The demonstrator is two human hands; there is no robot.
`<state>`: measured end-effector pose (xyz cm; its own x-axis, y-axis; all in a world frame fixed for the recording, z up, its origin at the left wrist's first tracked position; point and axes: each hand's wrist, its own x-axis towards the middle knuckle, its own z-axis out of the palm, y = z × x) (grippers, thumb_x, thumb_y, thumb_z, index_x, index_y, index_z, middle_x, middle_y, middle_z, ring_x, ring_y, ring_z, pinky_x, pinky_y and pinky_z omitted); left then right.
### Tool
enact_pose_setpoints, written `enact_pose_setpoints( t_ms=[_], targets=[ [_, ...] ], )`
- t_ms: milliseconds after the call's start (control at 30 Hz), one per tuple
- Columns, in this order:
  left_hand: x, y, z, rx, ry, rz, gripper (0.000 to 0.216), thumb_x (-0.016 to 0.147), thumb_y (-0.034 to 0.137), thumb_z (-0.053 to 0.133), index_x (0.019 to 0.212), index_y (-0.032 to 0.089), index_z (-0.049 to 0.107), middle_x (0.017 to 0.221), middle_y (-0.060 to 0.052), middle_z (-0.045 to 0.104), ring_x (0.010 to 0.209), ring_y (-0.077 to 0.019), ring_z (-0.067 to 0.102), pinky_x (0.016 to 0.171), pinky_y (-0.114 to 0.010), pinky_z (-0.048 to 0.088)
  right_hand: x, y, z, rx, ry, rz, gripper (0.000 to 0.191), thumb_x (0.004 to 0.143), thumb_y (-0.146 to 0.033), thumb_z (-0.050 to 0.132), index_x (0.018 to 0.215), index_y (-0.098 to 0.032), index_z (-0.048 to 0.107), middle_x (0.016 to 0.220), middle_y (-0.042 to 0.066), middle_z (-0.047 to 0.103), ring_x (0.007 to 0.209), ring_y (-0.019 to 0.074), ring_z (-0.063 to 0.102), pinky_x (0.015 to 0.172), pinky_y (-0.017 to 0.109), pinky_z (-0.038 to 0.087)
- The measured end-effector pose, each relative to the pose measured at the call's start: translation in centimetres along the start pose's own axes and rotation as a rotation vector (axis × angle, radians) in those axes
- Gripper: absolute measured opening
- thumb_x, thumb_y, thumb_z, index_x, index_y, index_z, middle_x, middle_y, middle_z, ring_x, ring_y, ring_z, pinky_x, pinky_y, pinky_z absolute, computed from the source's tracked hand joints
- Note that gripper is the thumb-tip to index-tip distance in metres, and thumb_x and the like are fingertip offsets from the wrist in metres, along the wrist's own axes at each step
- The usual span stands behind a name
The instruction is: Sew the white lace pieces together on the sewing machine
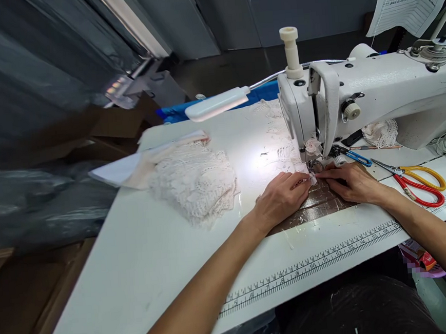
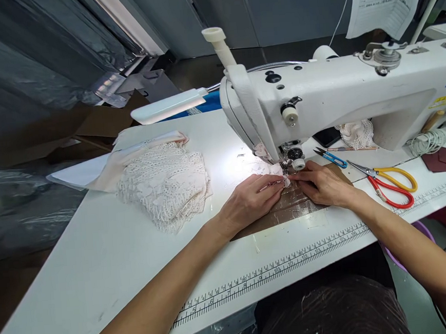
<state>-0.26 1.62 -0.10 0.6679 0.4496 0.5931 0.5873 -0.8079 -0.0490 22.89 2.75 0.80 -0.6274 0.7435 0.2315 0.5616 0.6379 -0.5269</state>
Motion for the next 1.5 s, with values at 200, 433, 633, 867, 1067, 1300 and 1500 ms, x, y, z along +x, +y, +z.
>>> enact_pose_setpoints(
  t_ms=[200,433,633,867,1067,1300,1500],
  targets=[
    [0.1,0.0,0.0,0.021,-0.010,0.005,0.018,0.096,0.012,0.048,0.092,0.016,0.065,0.095,-0.008,0.072,0.078,-0.0162,0.067,0.066,-0.032,0.054,0.0,0.1,-0.5,0.006,-0.033,-0.045,0.034,0.092,-0.021,0.047,0.116,-0.021,0.071,0.102,0.009,0.062,0.083,0.0164,0.059,0.077,0.031,0.050],
    [0.0,-0.5,0.0,-0.140,-0.069,0.050,0.023,0.097,0.008,0.043,0.092,0.015,0.064,0.103,-0.010,0.071,0.088,-0.0162,0.068,0.074,-0.032,0.059,0.5,1.5,-3.4,-0.310,0.137,0.233,0.029,0.092,-0.027,0.050,0.108,-0.013,0.069,0.102,0.016,0.063,0.095,0.0270,0.059,0.082,0.038,0.048],
    [0.7,-0.2,0.4,-0.392,0.014,-0.227,0.010,0.092,0.019,0.053,0.095,0.015,0.063,0.088,-0.006,0.071,0.079,-0.0153,0.068,0.067,-0.030,0.060,0.5,1.9,-3.7,-0.565,-0.055,0.366,0.022,0.091,-0.016,0.045,0.086,-0.011,0.066,0.091,0.018,0.064,0.079,0.0256,0.060,0.068,0.033,0.044],
    [1.4,-0.4,0.4,-0.770,-0.034,-0.736,0.022,0.083,0.026,0.068,0.097,0.020,0.051,0.074,0.001,0.073,0.060,-0.0118,0.063,0.055,-0.025,0.051,-1.8,-0.3,-3.1,-0.157,0.080,0.311,0.021,0.096,-0.034,0.036,0.084,-0.021,0.047,0.074,0.007,0.062,0.065,0.0207,0.057,0.061,0.031,0.043],
    [1.3,-1.1,0.6,-1.071,-0.066,-0.905,0.031,0.079,0.030,0.072,0.097,0.019,0.050,0.071,0.002,0.071,0.062,-0.0127,0.065,0.057,-0.024,0.050,-1.1,-2.1,-1.3,-0.086,-0.044,0.309,0.024,0.099,-0.038,0.037,0.102,-0.019,0.052,0.076,0.005,0.066,0.063,0.0201,0.060,0.058,0.029,0.039],
    [1.3,-1.3,0.4,-1.125,-0.093,-0.925,0.036,0.078,0.035,0.073,0.098,0.019,0.048,0.069,0.004,0.068,0.063,-0.0118,0.062,0.058,-0.024,0.046,2.5,-3.3,-0.5,-0.314,-0.114,0.324,0.036,0.102,-0.042,0.035,0.100,-0.019,0.063,0.076,0.007,0.069,0.066,0.0215,0.063,0.057,0.029,0.036],
    [1.3,-1.3,0.3,-1.148,-0.090,-0.955,0.034,0.079,0.029,0.070,0.102,0.019,0.046,0.067,0.006,0.064,0.060,-0.0099,0.059,0.059,-0.024,0.044,3.2,-3.3,0.0,-0.407,-0.187,0.264,0.033,0.102,-0.040,0.038,0.108,-0.016,0.061,0.093,0.012,0.073,0.078,0.0249,0.067,0.059,0.030,0.039]
  ],
)
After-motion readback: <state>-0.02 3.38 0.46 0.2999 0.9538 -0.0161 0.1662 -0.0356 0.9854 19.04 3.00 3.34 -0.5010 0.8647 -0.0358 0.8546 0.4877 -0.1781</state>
